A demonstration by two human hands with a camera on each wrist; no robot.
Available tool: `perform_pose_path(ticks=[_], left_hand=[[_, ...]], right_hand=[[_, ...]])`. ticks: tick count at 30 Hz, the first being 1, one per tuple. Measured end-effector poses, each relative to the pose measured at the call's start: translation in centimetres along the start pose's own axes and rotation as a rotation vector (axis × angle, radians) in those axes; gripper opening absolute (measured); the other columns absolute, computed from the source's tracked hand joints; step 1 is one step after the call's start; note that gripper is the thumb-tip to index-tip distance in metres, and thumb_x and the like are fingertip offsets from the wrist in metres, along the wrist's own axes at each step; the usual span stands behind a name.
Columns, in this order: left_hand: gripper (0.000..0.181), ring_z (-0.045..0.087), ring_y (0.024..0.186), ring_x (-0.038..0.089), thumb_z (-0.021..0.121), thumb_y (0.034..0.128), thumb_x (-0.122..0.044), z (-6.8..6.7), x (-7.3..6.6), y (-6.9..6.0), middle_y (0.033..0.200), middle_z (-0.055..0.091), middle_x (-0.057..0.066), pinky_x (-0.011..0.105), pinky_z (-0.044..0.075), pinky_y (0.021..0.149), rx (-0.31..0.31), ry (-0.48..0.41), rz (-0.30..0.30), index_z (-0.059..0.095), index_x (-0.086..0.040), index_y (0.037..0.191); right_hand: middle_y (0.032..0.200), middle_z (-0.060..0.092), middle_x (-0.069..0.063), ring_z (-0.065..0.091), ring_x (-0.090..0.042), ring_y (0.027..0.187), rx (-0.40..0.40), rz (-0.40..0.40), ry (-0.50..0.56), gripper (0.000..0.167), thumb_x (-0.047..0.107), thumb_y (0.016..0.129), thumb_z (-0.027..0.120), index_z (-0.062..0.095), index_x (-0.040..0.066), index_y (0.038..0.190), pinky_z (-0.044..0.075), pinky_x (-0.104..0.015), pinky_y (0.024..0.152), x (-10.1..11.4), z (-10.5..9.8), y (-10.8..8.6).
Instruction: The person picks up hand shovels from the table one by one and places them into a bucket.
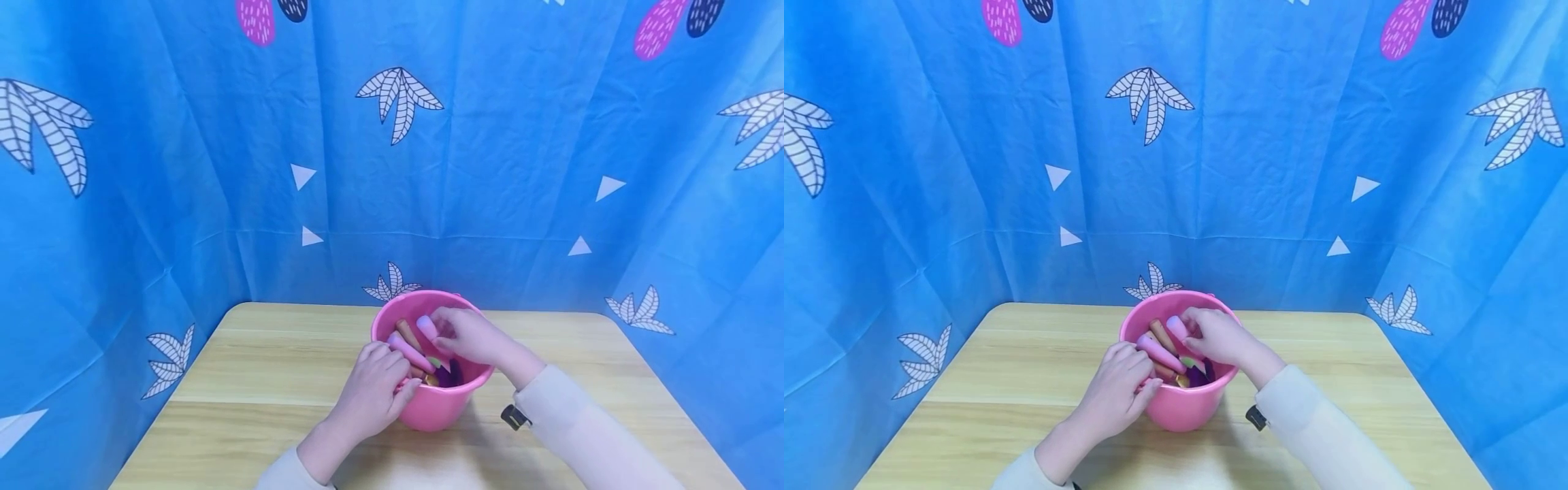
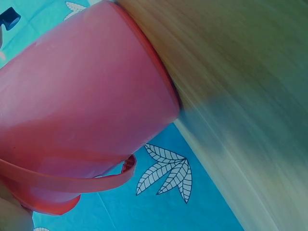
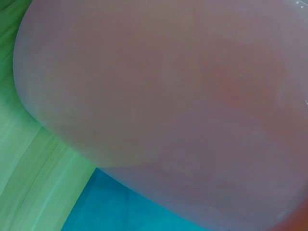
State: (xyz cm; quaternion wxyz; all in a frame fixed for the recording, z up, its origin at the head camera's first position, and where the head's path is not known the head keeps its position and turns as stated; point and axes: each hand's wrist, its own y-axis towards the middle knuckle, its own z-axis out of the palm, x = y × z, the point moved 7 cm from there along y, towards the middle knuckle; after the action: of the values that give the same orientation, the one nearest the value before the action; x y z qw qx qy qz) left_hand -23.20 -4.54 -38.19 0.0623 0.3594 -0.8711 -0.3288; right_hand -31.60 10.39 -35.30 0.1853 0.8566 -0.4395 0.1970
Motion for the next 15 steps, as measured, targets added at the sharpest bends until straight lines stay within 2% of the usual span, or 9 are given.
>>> perform_pose_path(ticks=[7,15], left_hand=[[0.032,0.049,0.09,0.014,0.044,0.1043,-0.042,-0.02,-0.07,0.0,0.084,0.053,-0.011,0.041,0.036,0.1,-0.019,0.002,0.011,0.065,-0.02,0.093],[0.026,0.05,0.09,0.013,0.048,0.1033,-0.041,-0.02,-0.15,-0.04,0.083,0.053,-0.011,0.042,0.037,0.1,-0.01,0.017,0.001,0.063,-0.022,0.093]], right_hand=[[0.092,0.069,-0.002,0.067,-0.015,0.085,-0.021,-0.051,-0.056,0.022,0.007,0.088,0.075,0.067,0.004,0.108,0.056,-0.036,0.083,-0.13,0.34,0.06],[0.096,0.071,-0.005,0.068,-0.018,0.089,-0.034,-0.036,-0.045,0.023,0.007,0.087,0.076,0.068,0.004,0.108,0.056,-0.038,0.085,-0.15,0.42,-0.14]])
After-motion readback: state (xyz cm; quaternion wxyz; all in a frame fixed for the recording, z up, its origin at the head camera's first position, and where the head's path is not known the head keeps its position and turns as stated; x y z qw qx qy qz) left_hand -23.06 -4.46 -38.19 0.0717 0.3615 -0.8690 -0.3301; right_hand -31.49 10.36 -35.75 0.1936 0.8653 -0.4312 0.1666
